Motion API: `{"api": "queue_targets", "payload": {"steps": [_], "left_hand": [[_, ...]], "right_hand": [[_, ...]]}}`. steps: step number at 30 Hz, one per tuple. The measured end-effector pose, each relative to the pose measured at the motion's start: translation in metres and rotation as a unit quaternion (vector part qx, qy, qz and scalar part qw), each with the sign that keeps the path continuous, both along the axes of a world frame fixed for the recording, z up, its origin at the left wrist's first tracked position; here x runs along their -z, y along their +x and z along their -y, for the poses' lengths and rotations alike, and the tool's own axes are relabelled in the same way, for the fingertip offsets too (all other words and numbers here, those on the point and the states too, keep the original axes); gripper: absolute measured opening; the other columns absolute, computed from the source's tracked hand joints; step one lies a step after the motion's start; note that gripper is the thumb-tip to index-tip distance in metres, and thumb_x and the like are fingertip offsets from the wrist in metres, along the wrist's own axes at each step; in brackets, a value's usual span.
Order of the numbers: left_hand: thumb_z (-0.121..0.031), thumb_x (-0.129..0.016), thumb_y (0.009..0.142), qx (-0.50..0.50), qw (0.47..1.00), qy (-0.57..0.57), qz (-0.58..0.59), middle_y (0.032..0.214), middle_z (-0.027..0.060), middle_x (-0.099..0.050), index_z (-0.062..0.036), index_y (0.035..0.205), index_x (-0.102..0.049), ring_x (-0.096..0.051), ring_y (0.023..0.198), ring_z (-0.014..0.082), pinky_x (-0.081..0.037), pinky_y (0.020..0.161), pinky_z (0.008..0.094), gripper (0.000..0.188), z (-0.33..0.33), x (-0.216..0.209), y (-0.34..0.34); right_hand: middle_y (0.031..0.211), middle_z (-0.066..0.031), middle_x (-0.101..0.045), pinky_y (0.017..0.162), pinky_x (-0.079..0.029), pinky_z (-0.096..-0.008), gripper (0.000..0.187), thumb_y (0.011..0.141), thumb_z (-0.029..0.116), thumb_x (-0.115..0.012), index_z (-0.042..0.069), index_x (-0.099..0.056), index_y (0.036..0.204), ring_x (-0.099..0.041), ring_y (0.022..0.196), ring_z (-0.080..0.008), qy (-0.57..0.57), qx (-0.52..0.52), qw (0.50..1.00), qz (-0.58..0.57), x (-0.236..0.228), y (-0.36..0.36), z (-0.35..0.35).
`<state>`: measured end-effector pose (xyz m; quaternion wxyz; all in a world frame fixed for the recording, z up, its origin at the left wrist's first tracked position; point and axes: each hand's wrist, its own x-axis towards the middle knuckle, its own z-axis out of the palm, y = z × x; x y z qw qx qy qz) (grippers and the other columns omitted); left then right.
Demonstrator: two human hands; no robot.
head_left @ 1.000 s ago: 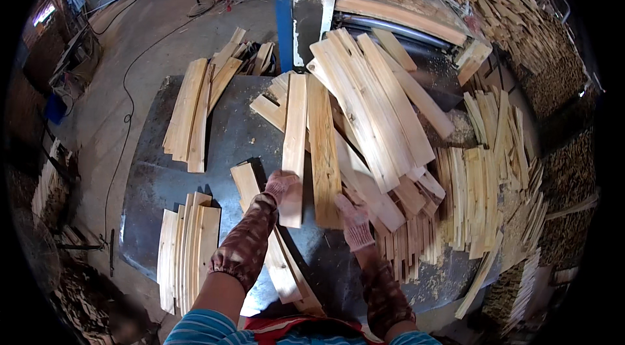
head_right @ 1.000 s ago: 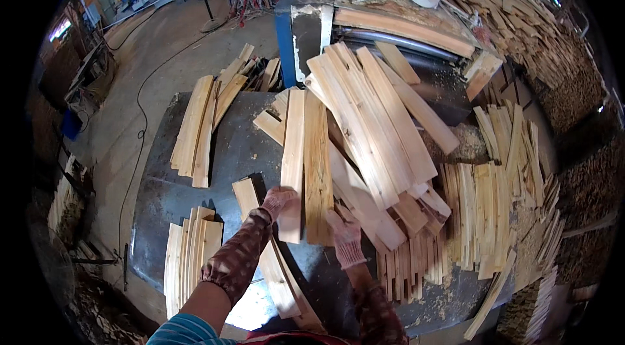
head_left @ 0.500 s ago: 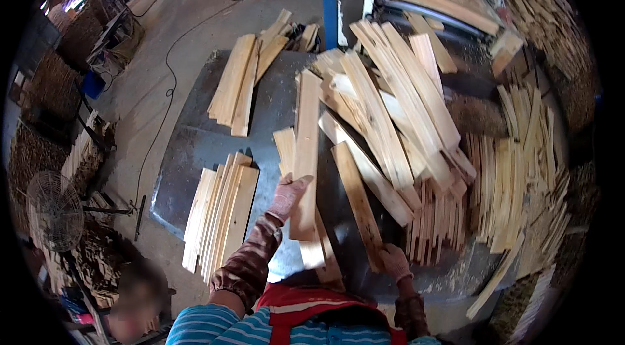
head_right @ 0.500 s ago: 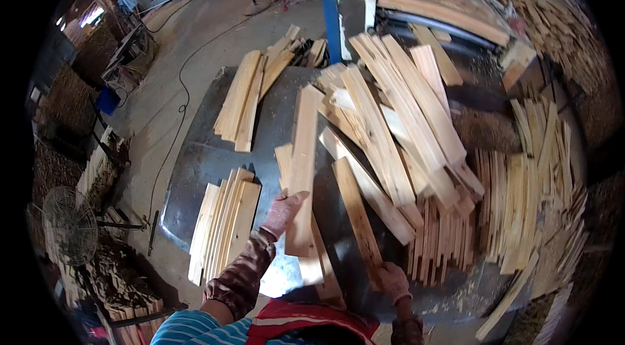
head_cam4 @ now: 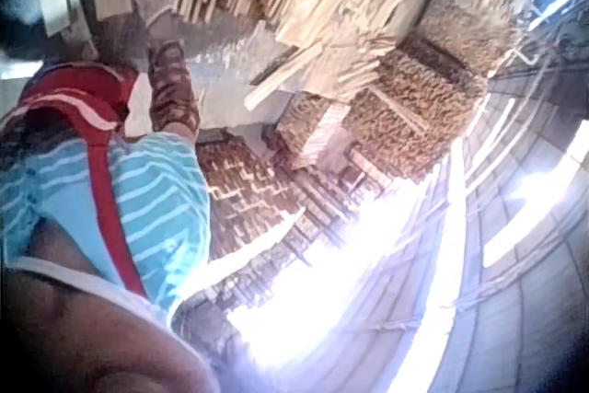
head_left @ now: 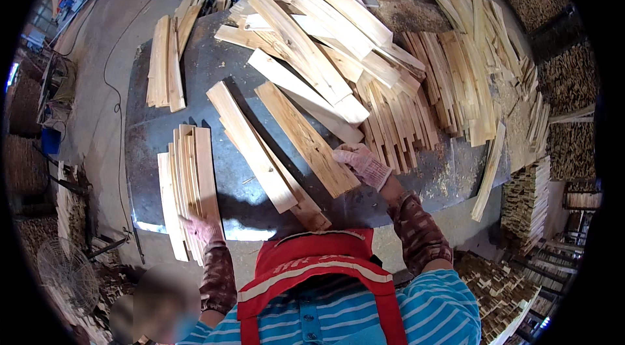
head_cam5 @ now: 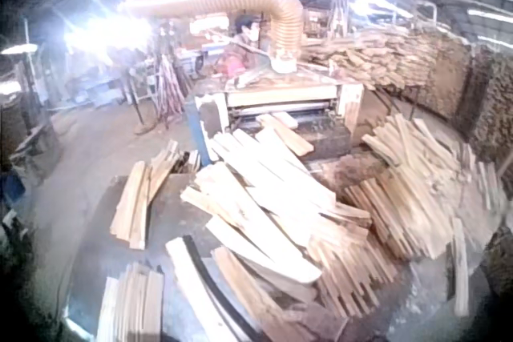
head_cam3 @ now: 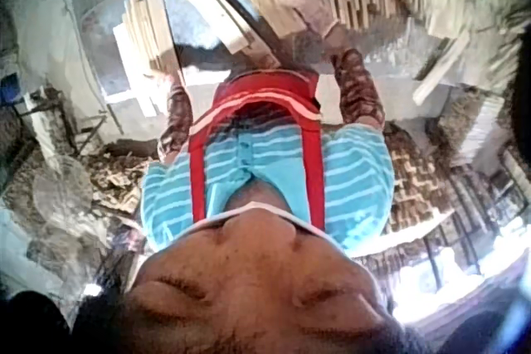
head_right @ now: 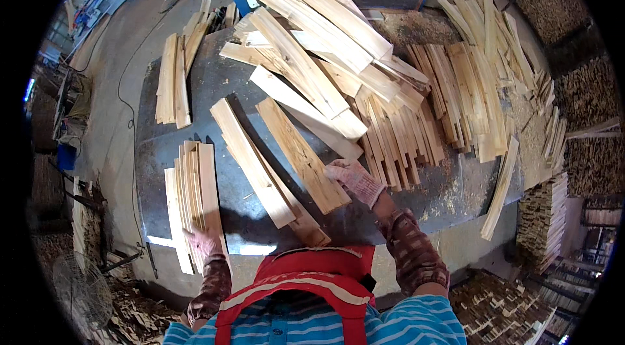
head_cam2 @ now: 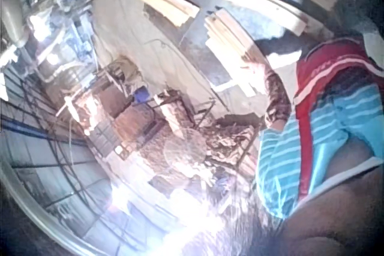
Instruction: The person sorts and stacks small wooden planks in a workshop. They pick up planks from a metal table, align them, and place them into a blue bucket or onto a large stack on a metal rack. The person wears gloves and an apron while handling the wood.
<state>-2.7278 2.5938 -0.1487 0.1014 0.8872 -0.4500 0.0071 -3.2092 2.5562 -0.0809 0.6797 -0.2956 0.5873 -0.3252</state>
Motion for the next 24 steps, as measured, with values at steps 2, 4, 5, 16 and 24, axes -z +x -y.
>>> {"api": "queue_targets", "payload": {"steps": [2,4,5,16,24], "left_hand": [[-0.008,-0.067,0.084,0.039,0.996,0.013,-0.082,0.149,0.0245,-0.044,-0.0035,0.141,-0.049,-0.056,0.125,0.0372,-0.05,0.102,0.0415,0.06,0.042,-0.007,-0.006],[-0.018,-0.074,0.09,0.126,0.91,-0.02,-0.394,0.145,0.0203,-0.051,-0.0021,0.143,-0.048,-0.053,0.129,0.031,-0.047,0.106,0.0394,0.061,0.084,-0.014,-0.038],[-0.022,-0.069,0.095,0.147,0.799,-0.074,-0.578,0.139,0.02,-0.057,-0.0006,0.145,-0.045,-0.05,0.134,0.0301,-0.041,0.112,0.0409,0.06,0.096,-0.024,-0.073],[-0.025,-0.059,0.096,0.001,0.478,0.024,-0.878,0.094,0.0123,-0.07,0.0016,0.114,-0.061,-0.07,0.077,0.0229,-0.062,0.072,0.0378,0.033,0.125,-0.086,-0.15],[-0.023,-0.072,0.09,-0.015,0.537,-0.089,-0.839,0.112,0.0074,-0.07,-0.0046,0.126,-0.06,-0.071,0.097,0.0208,-0.062,0.07,0.031,0.043,0.148,-0.063,-0.026]], "right_hand": [[0.083,0.0025,-0.064,0.066,-0.048,-0.0231,0.029,0.095,0.034,-0.069,0.007,-0.068,0.105,-0.058,0.072,-0.0069,0.004,0.004,1.0,0.016,-0.041,0.013,0.01],[0.085,0.002,-0.066,0.065,-0.049,-0.0232,0.027,0.095,0.033,-0.068,0.007,-0.069,0.103,-0.06,0.072,-0.0073,0.01,0.008,0.999,0.045,-0.045,0.022,0.014],[0.086,0.0018,-0.067,0.065,-0.049,-0.0232,0.026,0.096,0.033,-0.068,0.007,-0.069,0.102,-0.061,0.072,-0.0076,0.015,0.012,0.998,0.059,-0.045,0.027,0.015],[0.106,-0.014,-0.065,0.089,-0.052,-0.0388,0.042,0.094,0.036,-0.068,0.001,-0.061,0.116,-0.063,0.101,-0.0307,-0.295,-0.016,0.902,-0.315,-0.009,0.054,0.044],[0.132,-0.0226,-0.053,0.105,-0.039,-0.0514,0.091,0.078,0.039,-0.069,0.005,-0.03,0.153,-0.051,0.121,-0.0372,-0.256,-0.106,0.607,-0.745,0.008,-0.021,0.187]]}}
